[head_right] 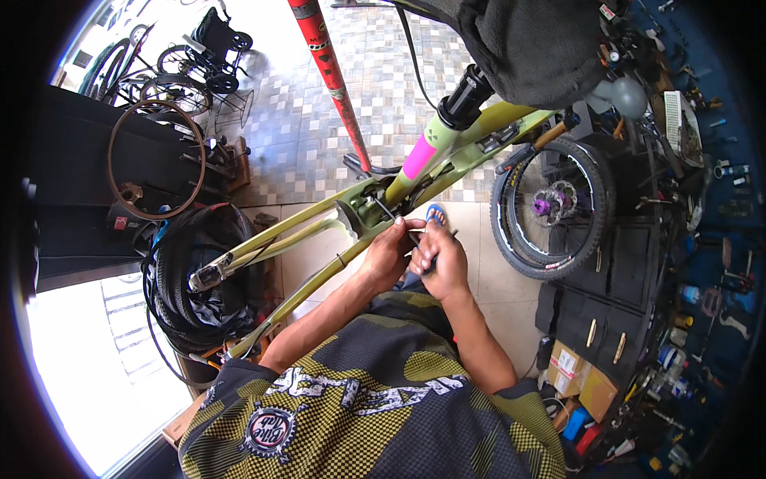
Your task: The person uses a hex key to tighten bolts on the rear linkage of a green mountain bike frame mounted on a repair stand. They then remove the rear shock absorber, wipe it with a cloth, and handle it for inspection.
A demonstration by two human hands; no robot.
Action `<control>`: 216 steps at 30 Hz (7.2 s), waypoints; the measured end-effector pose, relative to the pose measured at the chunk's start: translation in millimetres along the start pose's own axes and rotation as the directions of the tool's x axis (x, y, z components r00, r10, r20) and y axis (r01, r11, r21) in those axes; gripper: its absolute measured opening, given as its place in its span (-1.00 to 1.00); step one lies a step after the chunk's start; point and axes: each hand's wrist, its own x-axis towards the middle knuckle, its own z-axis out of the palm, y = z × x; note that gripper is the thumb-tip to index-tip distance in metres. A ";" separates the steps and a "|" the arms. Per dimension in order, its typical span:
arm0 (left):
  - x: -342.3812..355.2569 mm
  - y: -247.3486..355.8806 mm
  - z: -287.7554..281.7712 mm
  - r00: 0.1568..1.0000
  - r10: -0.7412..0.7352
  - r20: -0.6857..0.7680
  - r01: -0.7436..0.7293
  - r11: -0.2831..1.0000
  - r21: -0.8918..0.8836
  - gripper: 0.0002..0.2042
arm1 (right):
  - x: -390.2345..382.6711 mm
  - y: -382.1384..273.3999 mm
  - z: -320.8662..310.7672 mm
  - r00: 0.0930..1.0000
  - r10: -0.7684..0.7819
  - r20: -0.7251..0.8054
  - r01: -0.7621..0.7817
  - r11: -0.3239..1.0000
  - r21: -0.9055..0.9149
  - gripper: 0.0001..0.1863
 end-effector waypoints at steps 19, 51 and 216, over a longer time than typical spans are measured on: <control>-50.0 9.3 -23.0 0.989 -0.099 0.112 0.011 0.796 0.606 -0.60 | -86.9 -79.5 -3.7 0.957 -0.198 0.210 0.283 0.495 -0.822 -0.74; 22.4 180.5 -17.7 0.906 0.349 0.239 -0.389 0.467 0.795 -0.68 | 189.0 -130.6 206.8 0.680 0.449 0.579 0.712 -0.216 -0.668 -0.49; 53.2 161.8 -58.5 0.854 0.437 0.284 -0.491 0.493 0.719 -0.81 | 233.8 -12.7 226.4 0.974 0.162 0.158 0.197 -0.951 -0.239 -0.69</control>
